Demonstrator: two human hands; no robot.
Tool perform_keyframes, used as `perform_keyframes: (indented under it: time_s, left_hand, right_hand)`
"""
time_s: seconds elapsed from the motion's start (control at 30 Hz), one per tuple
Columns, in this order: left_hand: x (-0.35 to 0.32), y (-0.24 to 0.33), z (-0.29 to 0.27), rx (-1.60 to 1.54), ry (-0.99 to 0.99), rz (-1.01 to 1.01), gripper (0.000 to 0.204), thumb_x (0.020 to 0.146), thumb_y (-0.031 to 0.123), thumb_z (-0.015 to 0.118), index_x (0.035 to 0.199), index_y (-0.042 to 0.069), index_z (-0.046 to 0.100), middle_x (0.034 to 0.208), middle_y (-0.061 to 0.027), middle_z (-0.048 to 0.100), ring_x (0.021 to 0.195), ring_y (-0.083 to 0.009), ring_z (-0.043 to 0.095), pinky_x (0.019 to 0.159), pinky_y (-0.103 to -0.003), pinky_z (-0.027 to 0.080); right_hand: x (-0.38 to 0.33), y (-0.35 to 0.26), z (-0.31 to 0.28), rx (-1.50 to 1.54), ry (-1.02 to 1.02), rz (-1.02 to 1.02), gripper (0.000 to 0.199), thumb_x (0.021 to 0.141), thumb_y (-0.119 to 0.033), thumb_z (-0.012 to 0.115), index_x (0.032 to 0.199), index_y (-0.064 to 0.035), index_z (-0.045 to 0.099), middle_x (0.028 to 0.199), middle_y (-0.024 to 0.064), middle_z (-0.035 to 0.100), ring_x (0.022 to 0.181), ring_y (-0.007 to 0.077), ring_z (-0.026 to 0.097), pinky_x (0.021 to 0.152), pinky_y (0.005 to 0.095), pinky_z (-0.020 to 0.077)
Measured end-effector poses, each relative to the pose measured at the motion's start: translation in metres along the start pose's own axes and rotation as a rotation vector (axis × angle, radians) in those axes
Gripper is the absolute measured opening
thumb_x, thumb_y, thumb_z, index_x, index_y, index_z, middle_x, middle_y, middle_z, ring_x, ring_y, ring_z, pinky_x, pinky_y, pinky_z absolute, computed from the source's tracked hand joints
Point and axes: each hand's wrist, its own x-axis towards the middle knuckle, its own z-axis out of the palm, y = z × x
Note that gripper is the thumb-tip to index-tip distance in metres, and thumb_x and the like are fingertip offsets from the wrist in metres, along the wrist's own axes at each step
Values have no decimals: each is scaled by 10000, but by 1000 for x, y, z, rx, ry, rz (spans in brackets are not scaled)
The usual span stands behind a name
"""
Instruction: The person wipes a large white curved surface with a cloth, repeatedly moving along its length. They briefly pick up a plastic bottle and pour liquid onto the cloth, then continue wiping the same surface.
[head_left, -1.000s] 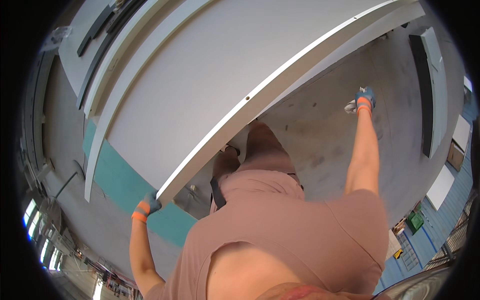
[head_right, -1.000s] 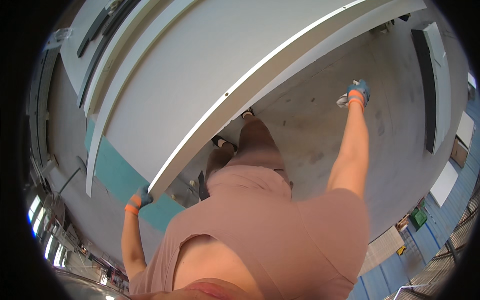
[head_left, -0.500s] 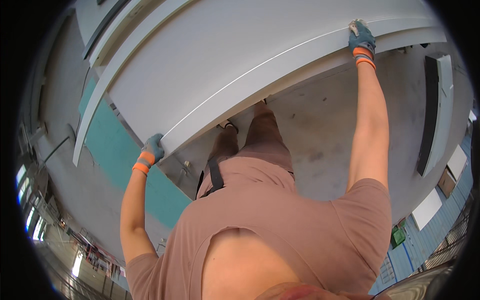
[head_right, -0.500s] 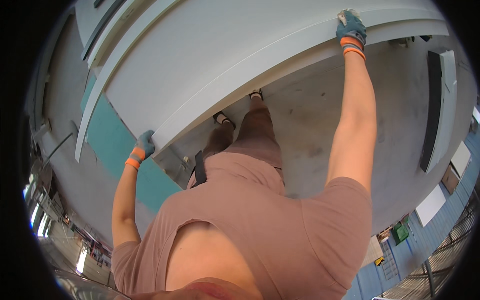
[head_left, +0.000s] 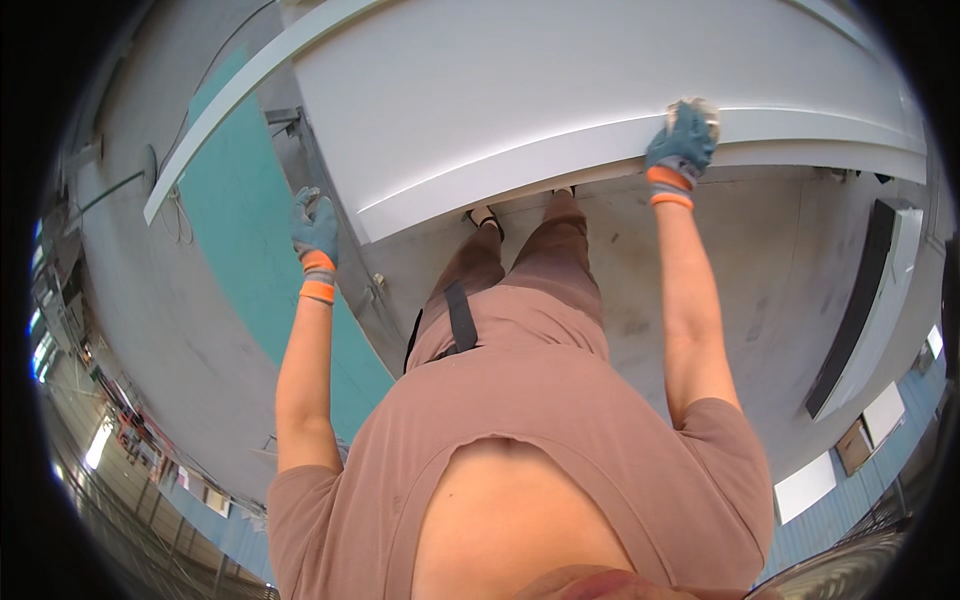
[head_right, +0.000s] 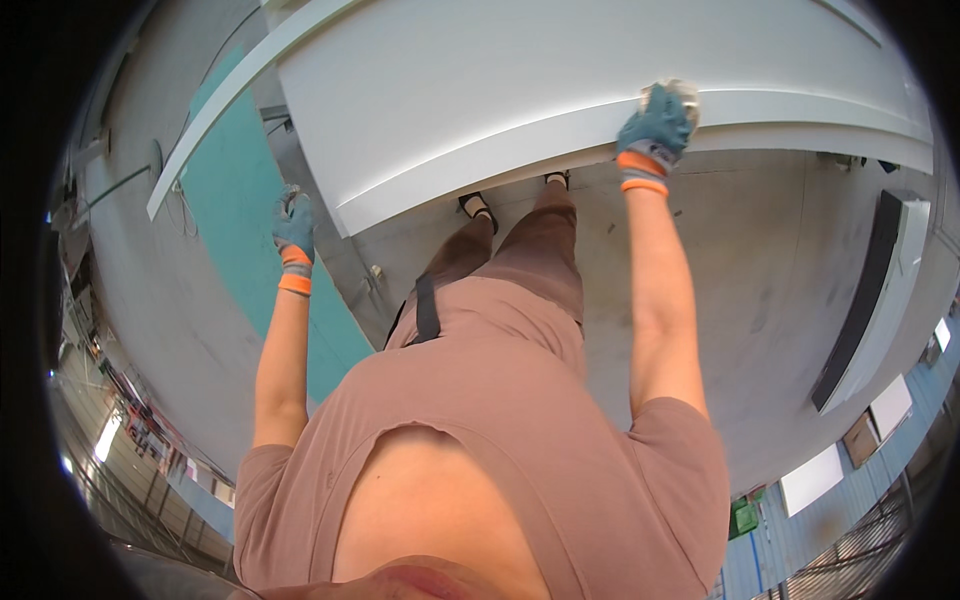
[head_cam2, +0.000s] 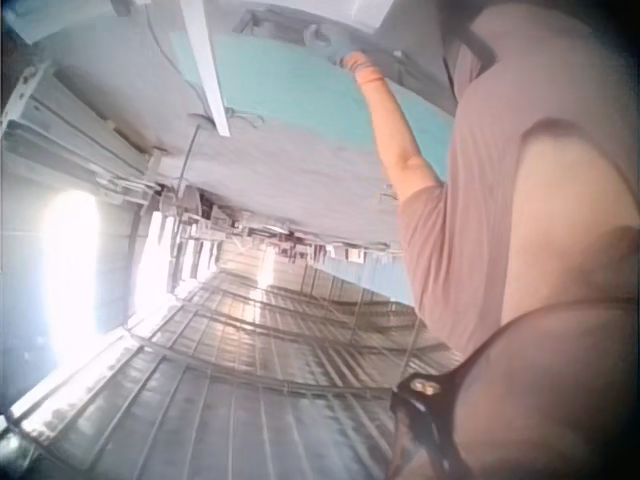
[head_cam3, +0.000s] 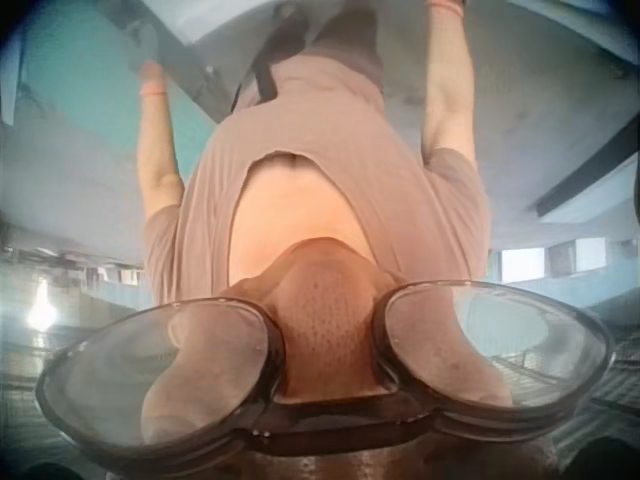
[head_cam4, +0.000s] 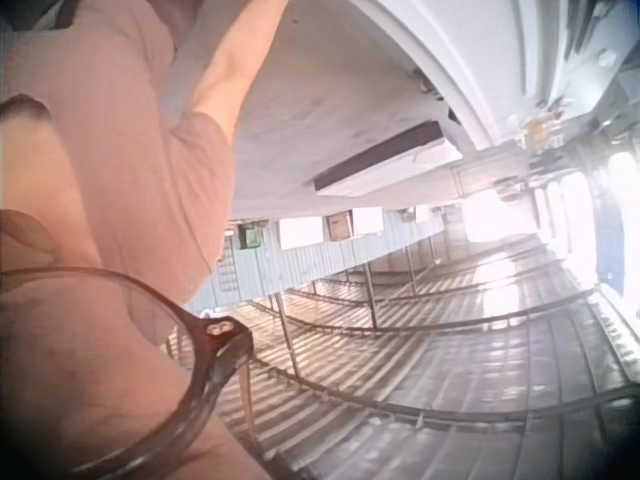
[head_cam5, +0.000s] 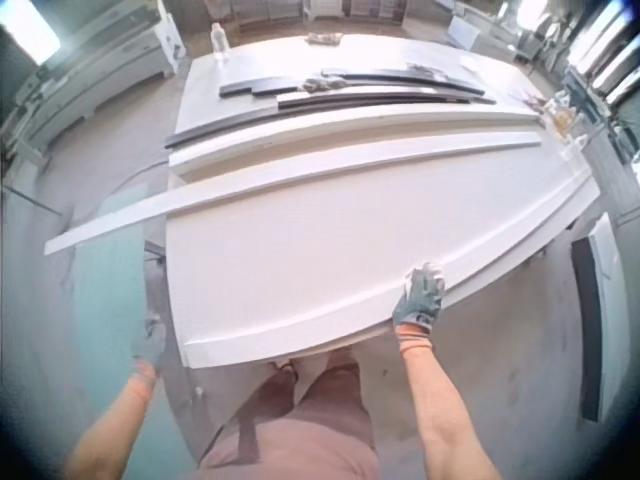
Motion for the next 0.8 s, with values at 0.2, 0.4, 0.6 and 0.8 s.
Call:
perform_keyframes:
  time_s: [0.2,0.4,0.6,0.8]
  left_hand:
    - [-44,-61,-32,-803,-62,-773,380,1015,325,698,1306,82,678,1199,-82,684,1102,-247,657,1026,-413,526]
    - [-87,-150,-62,-886,176,-966,502,1050,533,599,1299,102,663,1281,-63,643,1274,-295,570,1136,-491,466]
    - [-145,-230,-115,-896,518,-1034,415,1047,479,596,1204,97,629,1406,-100,587,1308,-335,595,1123,-479,475]
    - [-184,-238,-79,-996,290,-1042,360,1041,426,641,1218,112,641,1397,-98,610,1298,-329,598,1144,-493,450]
  right_hand:
    - [-99,-252,-38,43,-422,-391,372,961,-178,597,1309,-68,665,1377,168,627,1392,401,538,1238,546,346]
    - [-195,-471,-91,1064,-1355,-558,316,962,-194,630,1255,-131,729,1218,157,730,1115,406,680,1001,472,545]
    - [-159,-436,-101,1320,-1324,-205,303,899,-95,670,1186,-129,761,1153,148,749,1080,353,709,954,443,574]
    - [-14,-322,-42,1229,-652,71,211,991,-120,637,1160,-114,762,1093,79,750,695,250,751,357,366,572]
